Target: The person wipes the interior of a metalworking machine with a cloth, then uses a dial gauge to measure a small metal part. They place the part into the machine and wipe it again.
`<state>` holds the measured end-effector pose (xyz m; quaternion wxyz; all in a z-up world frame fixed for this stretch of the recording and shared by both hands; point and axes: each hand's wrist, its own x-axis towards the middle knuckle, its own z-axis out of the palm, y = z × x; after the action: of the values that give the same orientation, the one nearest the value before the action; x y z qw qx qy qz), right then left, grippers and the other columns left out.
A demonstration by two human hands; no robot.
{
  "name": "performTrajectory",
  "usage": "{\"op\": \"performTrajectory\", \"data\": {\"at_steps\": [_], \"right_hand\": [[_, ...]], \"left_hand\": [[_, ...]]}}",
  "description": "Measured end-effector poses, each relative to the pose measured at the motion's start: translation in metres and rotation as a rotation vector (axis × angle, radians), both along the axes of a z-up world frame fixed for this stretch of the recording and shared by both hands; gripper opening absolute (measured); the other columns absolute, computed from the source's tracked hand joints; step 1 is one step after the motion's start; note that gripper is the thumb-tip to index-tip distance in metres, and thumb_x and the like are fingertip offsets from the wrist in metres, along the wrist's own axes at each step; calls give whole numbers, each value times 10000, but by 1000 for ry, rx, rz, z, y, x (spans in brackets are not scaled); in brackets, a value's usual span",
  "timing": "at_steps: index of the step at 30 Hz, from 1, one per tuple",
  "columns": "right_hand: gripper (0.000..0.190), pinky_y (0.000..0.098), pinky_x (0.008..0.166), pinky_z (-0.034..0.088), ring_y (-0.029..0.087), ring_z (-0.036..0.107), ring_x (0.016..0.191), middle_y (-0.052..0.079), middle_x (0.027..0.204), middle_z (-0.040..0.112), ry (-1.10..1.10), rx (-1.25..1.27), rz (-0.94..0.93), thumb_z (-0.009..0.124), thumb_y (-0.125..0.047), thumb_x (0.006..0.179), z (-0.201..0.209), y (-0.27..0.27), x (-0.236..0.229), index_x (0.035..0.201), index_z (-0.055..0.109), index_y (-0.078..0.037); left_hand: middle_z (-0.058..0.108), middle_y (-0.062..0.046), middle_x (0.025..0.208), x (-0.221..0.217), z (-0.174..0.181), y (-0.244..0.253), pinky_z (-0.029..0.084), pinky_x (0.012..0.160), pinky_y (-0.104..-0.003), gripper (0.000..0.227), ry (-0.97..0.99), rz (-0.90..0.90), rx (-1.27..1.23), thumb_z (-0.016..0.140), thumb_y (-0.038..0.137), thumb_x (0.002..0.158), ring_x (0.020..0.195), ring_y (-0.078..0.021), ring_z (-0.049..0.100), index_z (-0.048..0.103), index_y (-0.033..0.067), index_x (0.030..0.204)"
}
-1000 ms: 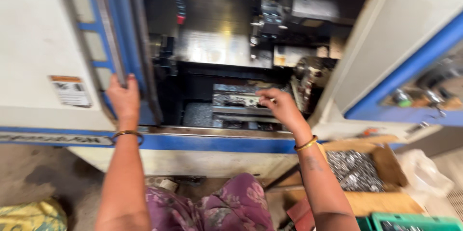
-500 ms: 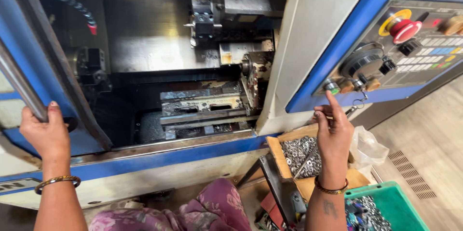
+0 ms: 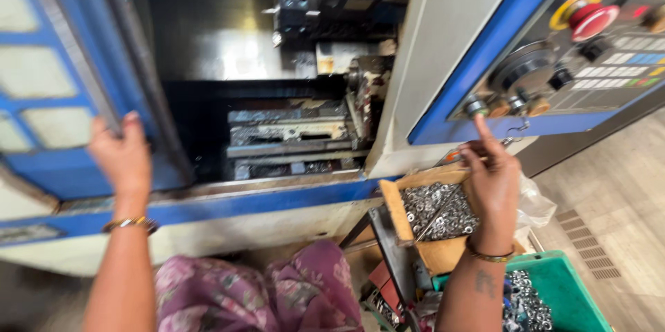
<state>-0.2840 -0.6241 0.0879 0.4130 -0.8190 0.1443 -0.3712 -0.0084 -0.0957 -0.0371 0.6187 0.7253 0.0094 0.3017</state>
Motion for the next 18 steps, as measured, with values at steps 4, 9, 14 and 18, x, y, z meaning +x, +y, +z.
{"op": "performTrajectory", "data": {"at_steps": [4,9,14,18], "right_hand": [[429,238,791,567,95,658,868,64,1042,732,-125,34,81,654,86,978,-8,6,3,1384,673,-53],[297,233,819,580,105,696,929,71,1050,745,-199,104,90,664,73,981,-38,42,16,1256,725,-17],[253,234,804,577,127,695,946,93,1058,742,-207,164,180,659,84,974,-64,73,29,1202,735,5],[258,250,811,620,134,709,956,99,1062,732,-153,280,280,629,78,966,-77,87,41,1202,713,15]], "left_hand": [[634,-69,840,-8,11,-31,482,667,-365,223,-206,-13,175,701,166,1103,735,-148,549,587,-26,1104],[443,-9,619,-20,19,-76,358,505,-375,343,-21,-74,85,681,302,1038,596,-122,387,532,-7,1036],[395,-71,601,-33,25,-120,343,484,-401,378,-30,-125,111,670,318,1044,580,-163,353,506,-20,1001],[499,-144,586,-42,30,-147,383,483,-425,375,-11,-164,161,634,316,1043,515,-227,424,502,-33,1005]]}}
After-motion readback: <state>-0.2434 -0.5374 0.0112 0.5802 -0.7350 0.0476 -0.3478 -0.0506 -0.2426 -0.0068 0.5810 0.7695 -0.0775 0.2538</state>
